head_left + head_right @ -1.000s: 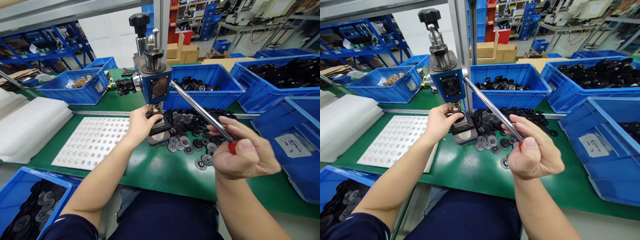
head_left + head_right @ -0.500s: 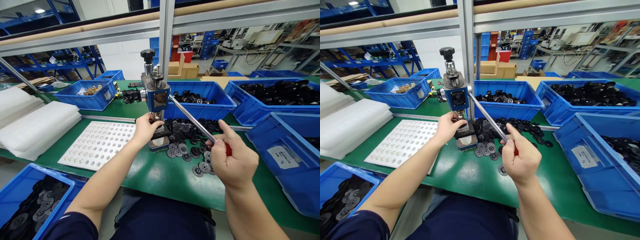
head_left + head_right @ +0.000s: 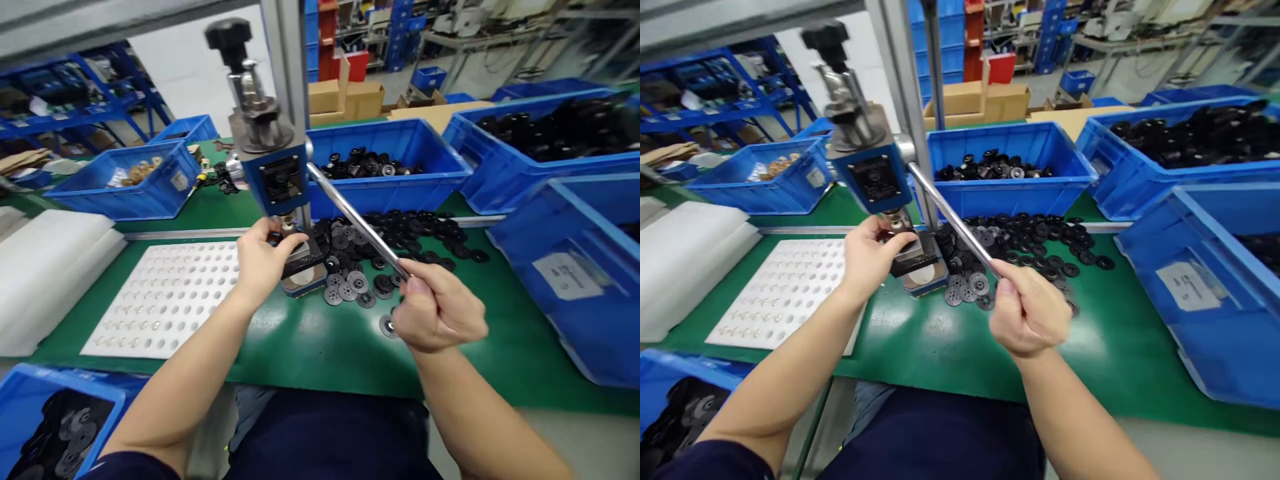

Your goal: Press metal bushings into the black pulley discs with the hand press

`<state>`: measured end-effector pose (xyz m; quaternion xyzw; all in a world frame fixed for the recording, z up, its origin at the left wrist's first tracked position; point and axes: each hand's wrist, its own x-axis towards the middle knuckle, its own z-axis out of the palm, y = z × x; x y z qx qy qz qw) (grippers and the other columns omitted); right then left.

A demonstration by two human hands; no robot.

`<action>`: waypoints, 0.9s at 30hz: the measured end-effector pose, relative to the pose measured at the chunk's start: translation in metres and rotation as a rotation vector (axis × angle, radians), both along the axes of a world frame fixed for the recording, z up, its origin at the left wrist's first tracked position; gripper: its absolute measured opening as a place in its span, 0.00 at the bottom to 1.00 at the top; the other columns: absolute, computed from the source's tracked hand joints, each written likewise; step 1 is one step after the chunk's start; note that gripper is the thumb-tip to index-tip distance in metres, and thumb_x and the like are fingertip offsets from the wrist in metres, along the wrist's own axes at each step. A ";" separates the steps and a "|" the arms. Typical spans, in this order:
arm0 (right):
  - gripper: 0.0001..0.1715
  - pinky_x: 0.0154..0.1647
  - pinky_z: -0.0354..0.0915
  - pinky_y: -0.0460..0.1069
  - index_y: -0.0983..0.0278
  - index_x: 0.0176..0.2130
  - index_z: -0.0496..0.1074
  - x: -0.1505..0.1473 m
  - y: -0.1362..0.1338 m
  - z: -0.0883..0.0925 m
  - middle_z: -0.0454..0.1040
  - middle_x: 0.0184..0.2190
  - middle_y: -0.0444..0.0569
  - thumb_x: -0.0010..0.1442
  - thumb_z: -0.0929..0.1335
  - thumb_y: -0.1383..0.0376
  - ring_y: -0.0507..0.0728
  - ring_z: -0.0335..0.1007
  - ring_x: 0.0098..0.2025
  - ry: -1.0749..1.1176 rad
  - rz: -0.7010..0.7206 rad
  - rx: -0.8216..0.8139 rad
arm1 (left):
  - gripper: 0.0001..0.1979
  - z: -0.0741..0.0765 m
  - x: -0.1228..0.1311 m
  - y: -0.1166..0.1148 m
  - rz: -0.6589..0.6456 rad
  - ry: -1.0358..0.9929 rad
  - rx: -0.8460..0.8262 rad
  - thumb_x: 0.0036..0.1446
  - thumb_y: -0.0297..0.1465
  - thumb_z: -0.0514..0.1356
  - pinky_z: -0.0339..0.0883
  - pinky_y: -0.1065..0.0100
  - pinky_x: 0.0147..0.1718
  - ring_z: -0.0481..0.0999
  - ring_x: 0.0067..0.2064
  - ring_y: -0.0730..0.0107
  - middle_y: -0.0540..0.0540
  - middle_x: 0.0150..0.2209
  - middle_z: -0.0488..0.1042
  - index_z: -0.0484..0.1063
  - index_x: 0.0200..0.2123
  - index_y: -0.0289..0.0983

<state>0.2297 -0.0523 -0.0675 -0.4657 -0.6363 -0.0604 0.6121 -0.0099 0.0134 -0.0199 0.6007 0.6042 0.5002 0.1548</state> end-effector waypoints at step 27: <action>0.10 0.29 0.69 0.45 0.64 0.38 0.71 -0.033 -0.093 -0.024 0.74 0.28 0.45 0.69 0.62 0.65 0.49 0.71 0.27 0.111 0.580 -0.614 | 0.11 -0.075 0.006 -0.157 -0.673 -1.492 -0.834 0.53 0.30 0.69 0.49 0.77 0.18 0.54 0.20 0.83 0.52 0.23 0.62 0.69 0.28 0.32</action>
